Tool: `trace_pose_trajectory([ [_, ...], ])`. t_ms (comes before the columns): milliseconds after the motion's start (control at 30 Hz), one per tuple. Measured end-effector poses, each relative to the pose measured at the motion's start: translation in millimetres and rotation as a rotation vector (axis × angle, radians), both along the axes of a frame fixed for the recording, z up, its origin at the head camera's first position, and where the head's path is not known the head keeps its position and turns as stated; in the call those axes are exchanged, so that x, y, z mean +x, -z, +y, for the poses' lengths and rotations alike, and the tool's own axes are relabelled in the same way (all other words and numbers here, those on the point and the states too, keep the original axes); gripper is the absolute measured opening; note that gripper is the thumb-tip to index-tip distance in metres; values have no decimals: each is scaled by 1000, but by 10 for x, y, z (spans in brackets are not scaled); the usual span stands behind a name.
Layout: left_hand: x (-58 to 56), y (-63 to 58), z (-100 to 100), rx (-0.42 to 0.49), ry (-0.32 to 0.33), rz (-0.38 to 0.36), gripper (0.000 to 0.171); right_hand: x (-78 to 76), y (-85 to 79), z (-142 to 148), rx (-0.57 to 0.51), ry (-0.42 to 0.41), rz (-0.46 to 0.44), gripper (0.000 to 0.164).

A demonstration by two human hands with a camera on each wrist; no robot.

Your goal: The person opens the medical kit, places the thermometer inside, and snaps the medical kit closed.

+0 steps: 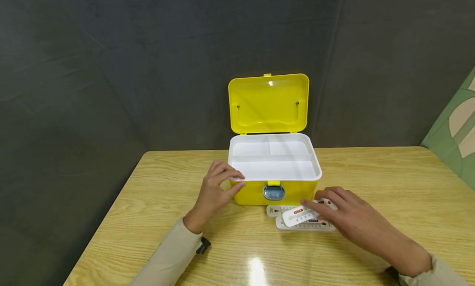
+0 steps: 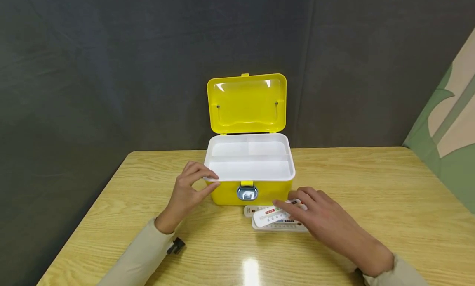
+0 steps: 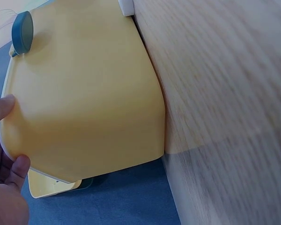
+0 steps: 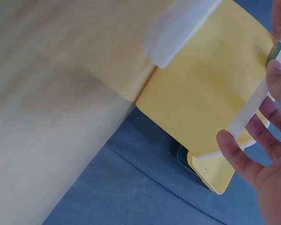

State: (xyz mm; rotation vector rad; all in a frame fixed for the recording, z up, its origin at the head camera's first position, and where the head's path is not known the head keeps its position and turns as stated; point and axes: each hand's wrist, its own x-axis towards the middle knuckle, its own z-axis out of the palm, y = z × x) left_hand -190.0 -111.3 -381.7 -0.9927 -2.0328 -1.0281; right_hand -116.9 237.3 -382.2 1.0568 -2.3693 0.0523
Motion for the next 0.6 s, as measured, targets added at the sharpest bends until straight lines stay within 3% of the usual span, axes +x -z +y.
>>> trace_pose_trajectory([
  [600, 26, -49, -32, -43, -17, -13, 15, -87, -346, -144, -74, -14, 66, 58],
])
